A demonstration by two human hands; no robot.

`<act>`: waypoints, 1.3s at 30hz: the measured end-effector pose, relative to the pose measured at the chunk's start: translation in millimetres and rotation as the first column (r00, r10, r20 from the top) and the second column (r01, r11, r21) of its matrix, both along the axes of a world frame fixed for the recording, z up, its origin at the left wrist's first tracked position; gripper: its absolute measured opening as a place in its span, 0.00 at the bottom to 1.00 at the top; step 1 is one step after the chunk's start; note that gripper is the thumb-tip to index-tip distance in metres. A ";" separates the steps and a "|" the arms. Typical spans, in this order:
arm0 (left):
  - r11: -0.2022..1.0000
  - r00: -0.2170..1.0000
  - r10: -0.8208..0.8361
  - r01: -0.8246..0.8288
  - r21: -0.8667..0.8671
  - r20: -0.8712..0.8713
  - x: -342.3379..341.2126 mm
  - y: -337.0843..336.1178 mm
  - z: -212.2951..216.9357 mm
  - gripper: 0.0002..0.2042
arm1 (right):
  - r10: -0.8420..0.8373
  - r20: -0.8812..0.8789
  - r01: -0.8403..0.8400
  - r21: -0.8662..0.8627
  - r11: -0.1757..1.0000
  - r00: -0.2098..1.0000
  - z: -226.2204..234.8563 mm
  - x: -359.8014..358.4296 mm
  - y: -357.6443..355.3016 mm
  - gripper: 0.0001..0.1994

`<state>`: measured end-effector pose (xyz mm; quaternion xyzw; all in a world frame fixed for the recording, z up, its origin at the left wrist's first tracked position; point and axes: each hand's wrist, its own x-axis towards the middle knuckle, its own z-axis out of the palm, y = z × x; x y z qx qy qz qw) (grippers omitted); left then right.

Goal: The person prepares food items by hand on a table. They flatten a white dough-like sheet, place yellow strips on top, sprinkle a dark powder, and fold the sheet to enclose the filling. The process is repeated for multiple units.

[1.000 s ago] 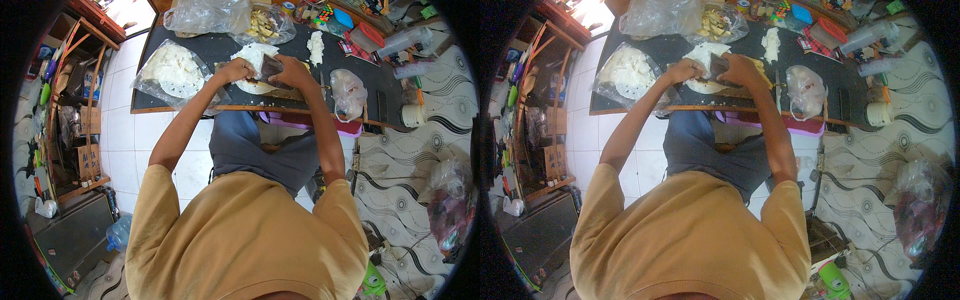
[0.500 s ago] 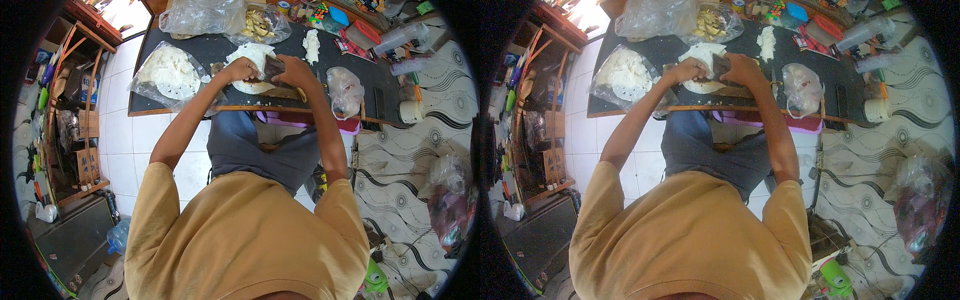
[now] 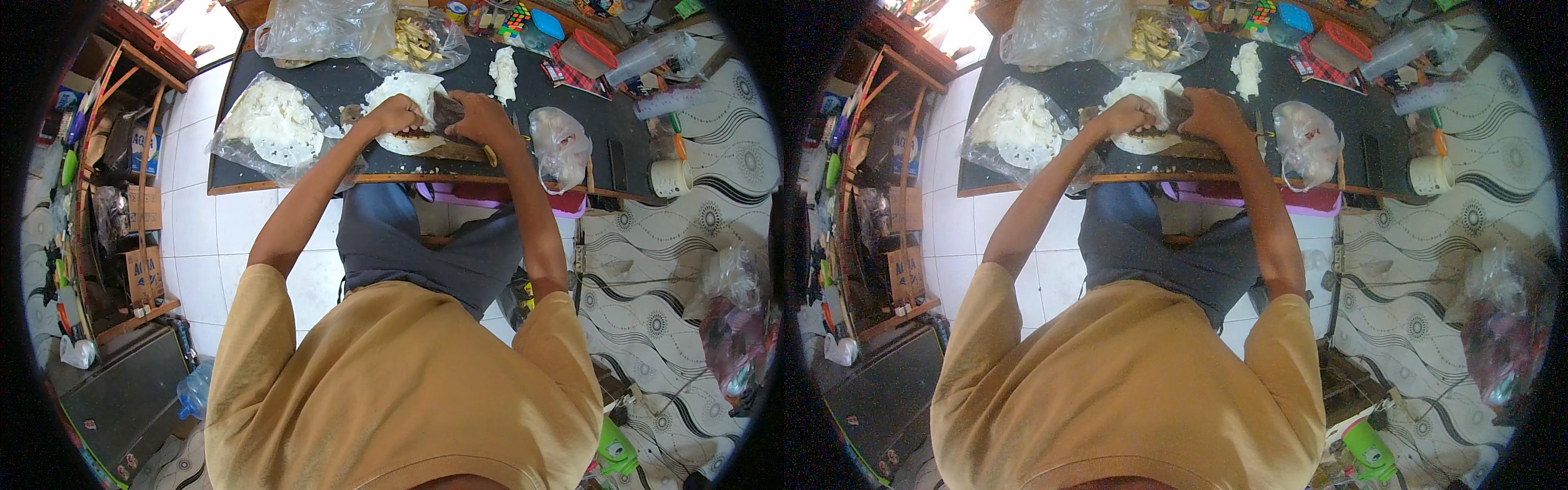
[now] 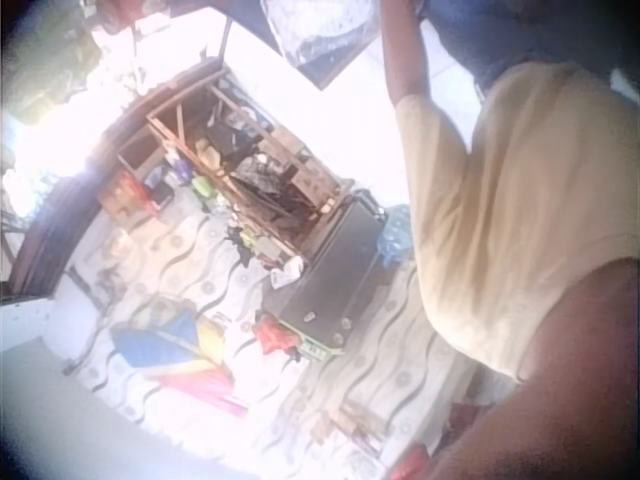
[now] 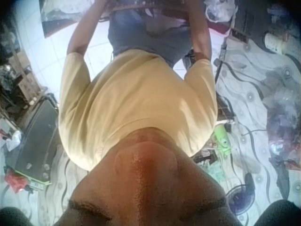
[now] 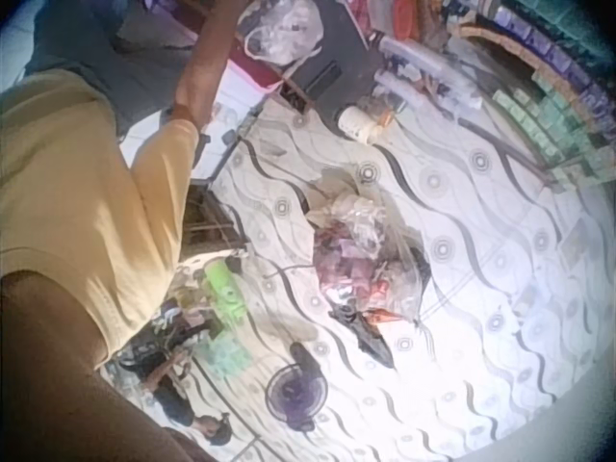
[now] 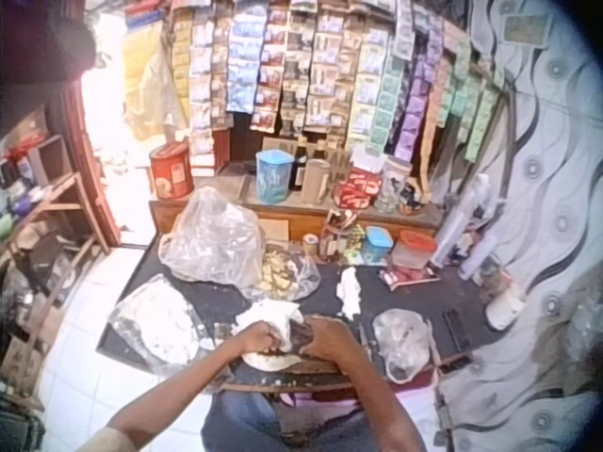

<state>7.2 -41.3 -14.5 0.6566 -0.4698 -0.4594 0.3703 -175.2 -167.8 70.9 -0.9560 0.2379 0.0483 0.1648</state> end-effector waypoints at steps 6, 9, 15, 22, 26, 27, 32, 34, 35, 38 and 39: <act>1.000 1.000 -0.008 0.008 0.017 0.012 0.8 1.6 -4.2 0.08 | 0.029 0.001 -0.029 -0.065 0.997 1.000 -2.3 2.7 2.4 0.38; 1.000 1.000 0.006 -0.005 -0.009 0.026 5.7 6.5 -1.1 0.07 | 0.063 0.067 -0.055 -0.117 0.992 0.996 -9.2 10.3 3.2 0.32; 1.000 0.987 0.019 -0.016 -0.023 0.157 29.7 21.4 -5.2 0.09 | 0.125 0.104 -0.113 -0.118 0.987 0.987 -7.5 32.7 13.4 0.29; 0.994 0.981 0.108 -0.103 -0.041 0.164 40.1 34.0 -6.6 0.13 | 0.171 0.070 -0.162 -0.124 0.979 0.983 -8.4 54.7 20.8 0.33; 0.992 0.974 0.119 -0.108 -0.066 0.194 43.8 36.8 -6.6 0.13 | 0.181 0.089 -0.169 -0.131 0.977 0.979 -14.0 61.5 20.3 0.32; 0.993 0.969 0.115 -0.105 -0.053 0.217 45.1 38.0 -4.7 0.11 | 0.182 0.091 -0.170 -0.128 0.977 0.979 -12.4 62.8 22.2 0.32; 0.994 0.970 0.105 -0.098 -0.043 0.220 47.6 45.5 1.4 0.10 | 0.196 0.071 -0.188 -0.114 0.976 0.978 -2.7 66.4 29.3 0.32; 0.996 0.973 0.093 -0.089 -0.029 0.213 48.9 46.9 2.3 0.11 | 0.192 0.045 -0.187 -0.106 0.977 0.980 -1.1 67.0 30.4 0.32; 0.996 0.974 0.092 -0.088 -0.027 0.207 48.2 47.1 2.3 0.11 | 0.190 0.031 -0.186 -0.102 0.977 0.981 -0.4 66.6 30.9 0.32; 0.996 0.980 0.084 -0.080 -0.029 0.180 43.1 44.8 2.4 0.11 | 0.175 0.011 -0.173 -0.105 0.979 0.984 -0.9 62.3 30.8 0.33; 0.996 0.982 0.085 -0.080 -0.033 0.167 42.4 43.9 0.2 0.11 | 0.172 0.008 -0.170 -0.109 0.979 0.985 -0.7 60.5 30.7 0.33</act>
